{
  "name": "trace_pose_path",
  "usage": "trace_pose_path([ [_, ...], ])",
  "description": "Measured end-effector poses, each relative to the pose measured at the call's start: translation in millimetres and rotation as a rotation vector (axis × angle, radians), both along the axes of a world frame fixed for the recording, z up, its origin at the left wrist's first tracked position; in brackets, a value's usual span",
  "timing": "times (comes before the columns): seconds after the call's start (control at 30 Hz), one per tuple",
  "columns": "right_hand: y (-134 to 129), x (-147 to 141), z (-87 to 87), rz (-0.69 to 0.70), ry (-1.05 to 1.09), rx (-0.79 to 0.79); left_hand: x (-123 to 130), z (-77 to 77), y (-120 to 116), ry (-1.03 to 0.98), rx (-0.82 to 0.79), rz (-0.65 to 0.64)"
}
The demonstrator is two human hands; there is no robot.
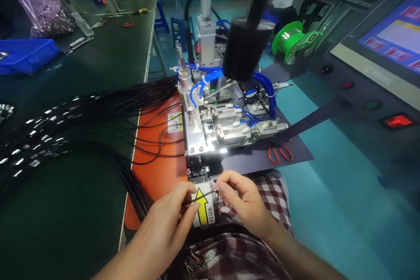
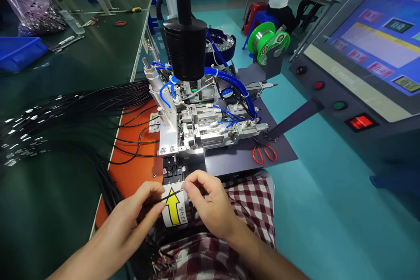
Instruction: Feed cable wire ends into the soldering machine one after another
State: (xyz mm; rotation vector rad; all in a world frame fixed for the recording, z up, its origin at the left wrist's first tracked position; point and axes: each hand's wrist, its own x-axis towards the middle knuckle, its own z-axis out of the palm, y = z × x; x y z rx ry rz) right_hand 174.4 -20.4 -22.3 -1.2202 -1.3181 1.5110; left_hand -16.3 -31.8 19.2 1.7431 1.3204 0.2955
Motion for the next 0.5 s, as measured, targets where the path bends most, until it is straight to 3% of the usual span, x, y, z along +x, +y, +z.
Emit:
trace_pose_path([
  [0.2,2.0,5.0,1.3,-0.024,0.055,-0.02,25.1,-0.7,16.5,-0.15,0.052,0.045],
  [0.37,7.3,7.2,-0.9,-0.077,0.143,-0.061,25.5,-7.1,21.7,-0.247,0.014,0.112],
  [0.5,8.6,3.3,2.9,-0.057,0.028,0.05,23.3,-11.6,19.0,-0.231,0.048,0.112],
])
